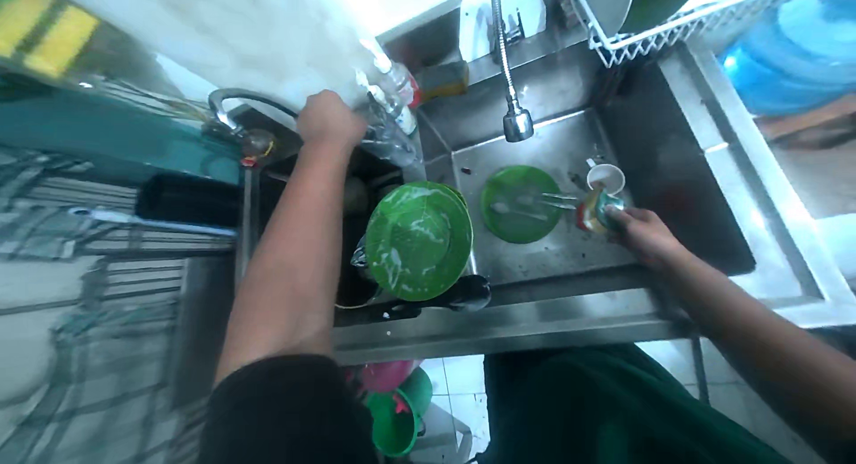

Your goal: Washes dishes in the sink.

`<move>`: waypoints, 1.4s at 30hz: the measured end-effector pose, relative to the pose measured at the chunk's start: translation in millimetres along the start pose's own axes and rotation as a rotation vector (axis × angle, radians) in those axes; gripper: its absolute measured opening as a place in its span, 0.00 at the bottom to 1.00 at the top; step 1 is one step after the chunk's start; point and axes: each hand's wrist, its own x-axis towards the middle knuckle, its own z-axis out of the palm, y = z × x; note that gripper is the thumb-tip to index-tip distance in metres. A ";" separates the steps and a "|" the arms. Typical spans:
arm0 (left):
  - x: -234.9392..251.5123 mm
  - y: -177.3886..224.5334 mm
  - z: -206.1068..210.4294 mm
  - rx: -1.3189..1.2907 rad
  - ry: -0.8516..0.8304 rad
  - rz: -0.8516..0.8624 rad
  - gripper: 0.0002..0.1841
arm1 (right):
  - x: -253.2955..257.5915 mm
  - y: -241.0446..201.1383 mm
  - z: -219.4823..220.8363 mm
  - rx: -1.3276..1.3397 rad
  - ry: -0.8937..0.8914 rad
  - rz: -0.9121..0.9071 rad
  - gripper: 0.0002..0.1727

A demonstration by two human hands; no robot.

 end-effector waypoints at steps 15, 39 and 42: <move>0.2 -12.1 6.8 -0.218 0.166 0.155 0.28 | 3.9 -2.7 -2.8 -0.057 -0.042 -0.003 0.17; -154.8 311.3 376.9 -1.198 -0.855 -0.313 0.26 | -42.4 0.2 -95.8 0.399 0.092 -0.041 0.18; -140.2 320.7 384.0 -0.819 -0.848 -0.086 0.23 | -46.4 5.4 -103.5 0.406 0.078 -0.014 0.18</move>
